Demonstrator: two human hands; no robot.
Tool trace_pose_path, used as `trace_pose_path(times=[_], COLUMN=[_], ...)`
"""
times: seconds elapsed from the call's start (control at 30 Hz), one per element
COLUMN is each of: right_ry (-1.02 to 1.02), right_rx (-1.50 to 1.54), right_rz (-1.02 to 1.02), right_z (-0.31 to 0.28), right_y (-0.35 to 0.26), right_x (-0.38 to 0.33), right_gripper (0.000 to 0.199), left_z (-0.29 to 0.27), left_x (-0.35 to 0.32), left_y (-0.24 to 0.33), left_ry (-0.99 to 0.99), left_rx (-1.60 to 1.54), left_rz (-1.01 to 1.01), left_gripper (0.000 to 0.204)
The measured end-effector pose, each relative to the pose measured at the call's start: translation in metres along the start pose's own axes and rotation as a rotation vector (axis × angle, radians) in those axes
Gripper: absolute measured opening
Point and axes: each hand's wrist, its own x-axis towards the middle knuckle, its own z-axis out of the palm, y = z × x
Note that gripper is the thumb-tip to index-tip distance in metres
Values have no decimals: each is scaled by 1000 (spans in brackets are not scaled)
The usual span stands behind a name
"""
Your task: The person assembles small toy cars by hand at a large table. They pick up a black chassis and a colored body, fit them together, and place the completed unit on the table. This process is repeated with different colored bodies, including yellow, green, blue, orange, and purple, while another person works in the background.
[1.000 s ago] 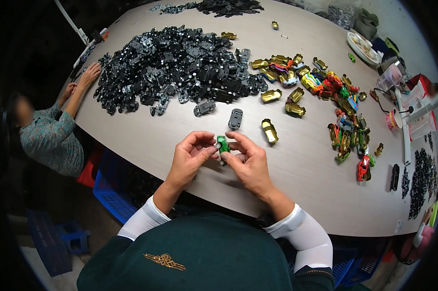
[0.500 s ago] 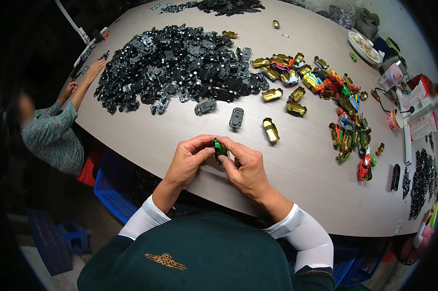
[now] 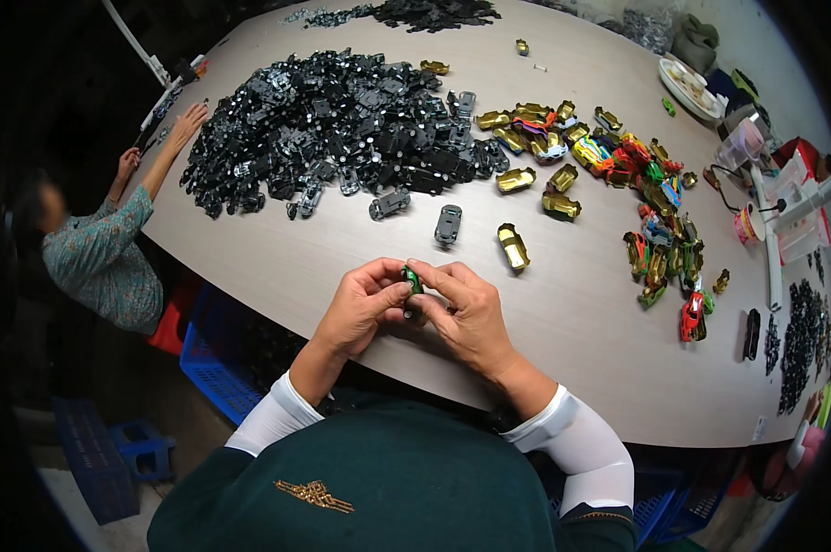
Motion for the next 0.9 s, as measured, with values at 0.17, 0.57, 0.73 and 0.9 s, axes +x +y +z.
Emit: trace_pose_path(times=[0.17, 0.57, 0.73, 0.9], right_ry=[-148, -347, -400, -374], right_rx=[406, 785, 854, 886], right_rz=[444, 743, 776, 765], right_z=[-6, -20, -18, -17], right_y=[13, 10, 10, 8], right_x=[1, 7, 5, 4], right_gripper=[40, 22, 22, 16], left_z=[-12, -9, -7, -1], left_x=[-3, -1, 0, -2], left_y=[4, -4, -11, -6], left_ry=[49, -13, -7, 3], left_rx=[147, 48, 71, 108], left_rz=[49, -41, -26, -17], left_gripper=[18, 12, 11, 13])
